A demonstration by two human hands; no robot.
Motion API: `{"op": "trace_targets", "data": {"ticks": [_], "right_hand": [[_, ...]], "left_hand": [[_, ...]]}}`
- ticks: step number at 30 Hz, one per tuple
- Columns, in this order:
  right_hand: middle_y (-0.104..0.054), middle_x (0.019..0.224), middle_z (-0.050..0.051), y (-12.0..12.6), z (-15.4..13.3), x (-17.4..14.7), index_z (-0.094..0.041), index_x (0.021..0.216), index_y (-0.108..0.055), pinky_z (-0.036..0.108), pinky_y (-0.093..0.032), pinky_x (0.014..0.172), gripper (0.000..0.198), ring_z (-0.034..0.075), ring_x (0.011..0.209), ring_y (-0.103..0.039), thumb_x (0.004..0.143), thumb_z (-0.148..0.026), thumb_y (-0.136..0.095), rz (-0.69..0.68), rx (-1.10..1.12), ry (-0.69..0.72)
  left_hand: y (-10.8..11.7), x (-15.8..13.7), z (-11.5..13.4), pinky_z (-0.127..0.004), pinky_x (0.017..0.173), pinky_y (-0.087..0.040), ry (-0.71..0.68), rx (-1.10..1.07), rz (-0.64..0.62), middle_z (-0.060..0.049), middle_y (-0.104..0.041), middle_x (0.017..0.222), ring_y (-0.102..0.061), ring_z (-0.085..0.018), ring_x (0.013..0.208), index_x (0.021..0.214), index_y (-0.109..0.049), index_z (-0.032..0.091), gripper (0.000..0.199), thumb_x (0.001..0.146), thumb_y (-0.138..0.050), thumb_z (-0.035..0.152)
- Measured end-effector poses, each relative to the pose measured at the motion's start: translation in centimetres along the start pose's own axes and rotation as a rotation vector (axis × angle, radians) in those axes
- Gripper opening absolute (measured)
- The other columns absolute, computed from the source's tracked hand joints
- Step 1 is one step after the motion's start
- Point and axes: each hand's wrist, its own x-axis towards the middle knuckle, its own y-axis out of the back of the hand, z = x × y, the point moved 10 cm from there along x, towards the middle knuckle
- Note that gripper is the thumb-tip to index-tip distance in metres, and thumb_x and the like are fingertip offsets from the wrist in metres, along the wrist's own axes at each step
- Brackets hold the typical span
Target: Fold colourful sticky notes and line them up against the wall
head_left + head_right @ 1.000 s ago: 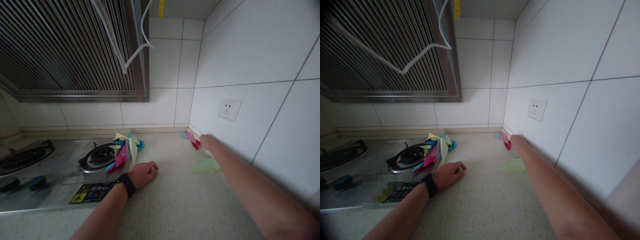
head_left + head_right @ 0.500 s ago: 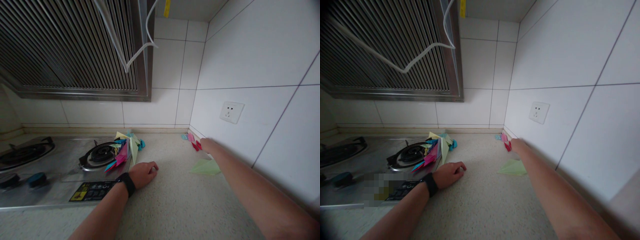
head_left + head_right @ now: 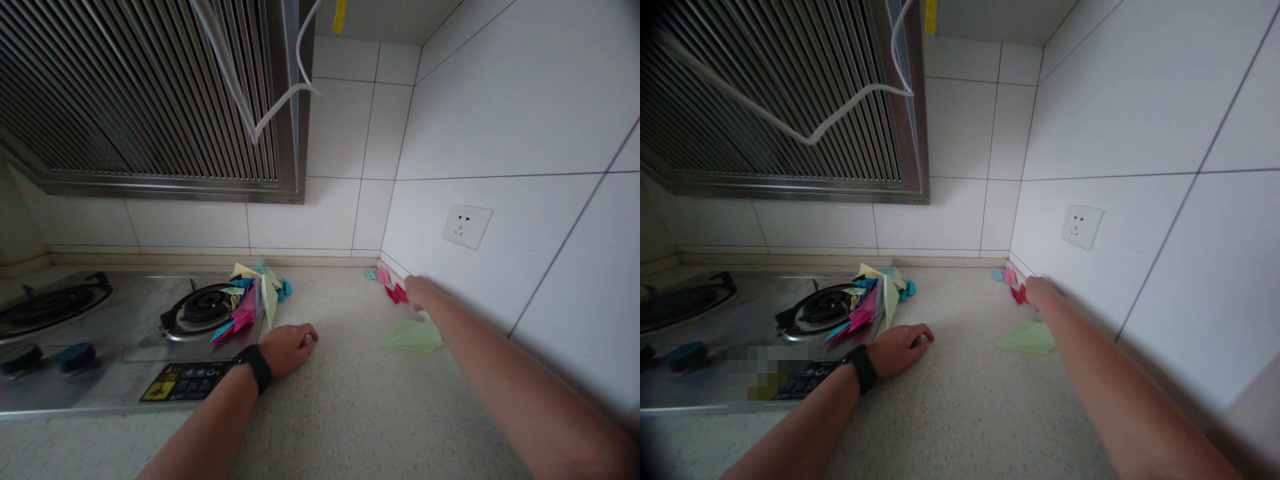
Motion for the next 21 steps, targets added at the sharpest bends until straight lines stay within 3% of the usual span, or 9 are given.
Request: {"op": "trace_targets", "data": {"ticks": [4, 10, 16, 21], "right_hand": [[-0.070, 0.076, 0.020, -0.5, -0.3, 0.7, -0.004, 0.093, -0.067, 0.029, -0.049, 0.062, 0.030, 0.027, 0.075, -0.069, 0.075, -0.028, -0.065, -0.031, -0.052, -0.008], [-0.071, 0.090, 0.016, -2.3, -1.6, 0.9, -0.010, 0.093, -0.068, 0.026, -0.047, 0.066, 0.038, 0.025, 0.083, -0.068, 0.063, -0.033, -0.075, -0.089, -0.107, 0.041], [-0.069, 0.098, 0.021, -2.8, -1.9, 0.6, -0.008, 0.098, -0.068, 0.028, -0.046, 0.071, 0.027, 0.028, 0.094, -0.067, 0.076, -0.022, -0.063, -0.078, -0.131, 0.047], [-0.069, 0.094, 0.024, -2.1, -1.6, 0.4, -0.005, 0.100, -0.068, 0.028, -0.047, 0.069, 0.031, 0.028, 0.090, -0.068, 0.084, -0.028, -0.055, -0.050, -0.105, 0.051]], "left_hand": [[0.0, 0.0, 0.0, -0.026, 0.064, -0.040, -0.015, 0.007, 0.007, -0.003, -0.069, 0.086, -0.062, -0.018, 0.078, 0.108, -0.062, 0.025, 0.029, 0.086, -0.044, 0.032], [0.0, 0.0, 0.0, -0.026, 0.061, -0.038, -0.018, -0.004, 0.017, -0.002, -0.068, 0.082, -0.062, -0.018, 0.074, 0.106, -0.062, 0.026, 0.027, 0.087, -0.045, 0.033], [0.0, 0.1, 0.0, -0.026, 0.061, -0.037, -0.024, -0.012, 0.018, -0.002, -0.068, 0.082, -0.062, -0.018, 0.073, 0.107, -0.062, 0.026, 0.027, 0.087, -0.045, 0.033], [-0.1, 0.1, -0.1, -0.026, 0.062, -0.038, -0.033, -0.017, 0.019, -0.002, -0.069, 0.084, -0.062, -0.018, 0.075, 0.107, -0.062, 0.025, 0.028, 0.087, -0.045, 0.034]]}}
